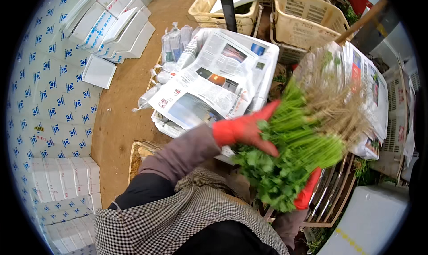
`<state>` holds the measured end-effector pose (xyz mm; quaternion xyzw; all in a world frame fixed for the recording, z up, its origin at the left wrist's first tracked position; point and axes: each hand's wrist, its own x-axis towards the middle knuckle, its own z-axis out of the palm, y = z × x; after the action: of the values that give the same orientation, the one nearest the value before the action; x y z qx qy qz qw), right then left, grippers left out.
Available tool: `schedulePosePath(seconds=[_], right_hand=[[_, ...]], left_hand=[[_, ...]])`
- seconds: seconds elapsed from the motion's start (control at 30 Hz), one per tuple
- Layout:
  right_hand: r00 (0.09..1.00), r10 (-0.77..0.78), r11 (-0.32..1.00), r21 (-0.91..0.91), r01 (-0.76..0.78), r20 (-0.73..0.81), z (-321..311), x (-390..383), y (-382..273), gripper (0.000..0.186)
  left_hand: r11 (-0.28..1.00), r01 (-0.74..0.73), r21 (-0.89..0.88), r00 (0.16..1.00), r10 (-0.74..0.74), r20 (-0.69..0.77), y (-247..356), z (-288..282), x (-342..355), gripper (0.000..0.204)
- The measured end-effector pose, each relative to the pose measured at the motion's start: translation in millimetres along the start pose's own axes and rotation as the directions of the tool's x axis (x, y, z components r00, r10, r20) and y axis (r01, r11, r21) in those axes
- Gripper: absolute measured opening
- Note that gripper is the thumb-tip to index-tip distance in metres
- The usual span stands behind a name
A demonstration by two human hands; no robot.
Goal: The person repeatedly picks up bunches of leafy green vegetables from a wooden crate, aligns them by hand, and places them into a white plastic basket. The person also moves a stack of newspapers aside to access the vegetables.
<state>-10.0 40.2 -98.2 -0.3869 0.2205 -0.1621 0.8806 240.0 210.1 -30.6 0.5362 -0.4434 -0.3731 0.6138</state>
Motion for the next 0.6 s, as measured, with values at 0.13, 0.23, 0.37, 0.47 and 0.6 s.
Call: schedulePosePath(seconds=[0.13,0.23,0.37,0.47,0.6], right_hand=[[0.990,0.044,0.999,-0.021,-0.042,0.133,120.3,79.9,92.3,0.074],[0.981,0.126,0.980,0.136,-0.146,0.147,208.4,106.9,190.6,0.081],[0.967,0.242,0.962,0.146,-0.229,-0.082,262.8,127.6,255.8,0.077],[0.871,0.470,0.881,0.131,-0.454,-0.144,244.3,141.3,236.3,0.075],[0.917,0.385,0.904,-0.157,-0.397,-0.102,213.7,155.7,202.9,0.069]], left_hand=[[0.992,0.085,0.095,0.996,-0.082,-0.037,35.7,-143.5,-78.1,0.119],[0.974,0.220,0.057,0.975,-0.222,0.021,21.9,-248.1,-137.1,0.120],[0.774,0.494,-0.396,0.851,-0.525,0.035,-59.7,-310.9,-183.6,0.104],[0.614,0.505,-0.606,0.761,-0.648,-0.022,-120.9,-274.1,-211.5,0.097],[0.547,0.464,-0.697,0.725,-0.687,-0.056,-158.0,-220.9,-209.9,0.100]])
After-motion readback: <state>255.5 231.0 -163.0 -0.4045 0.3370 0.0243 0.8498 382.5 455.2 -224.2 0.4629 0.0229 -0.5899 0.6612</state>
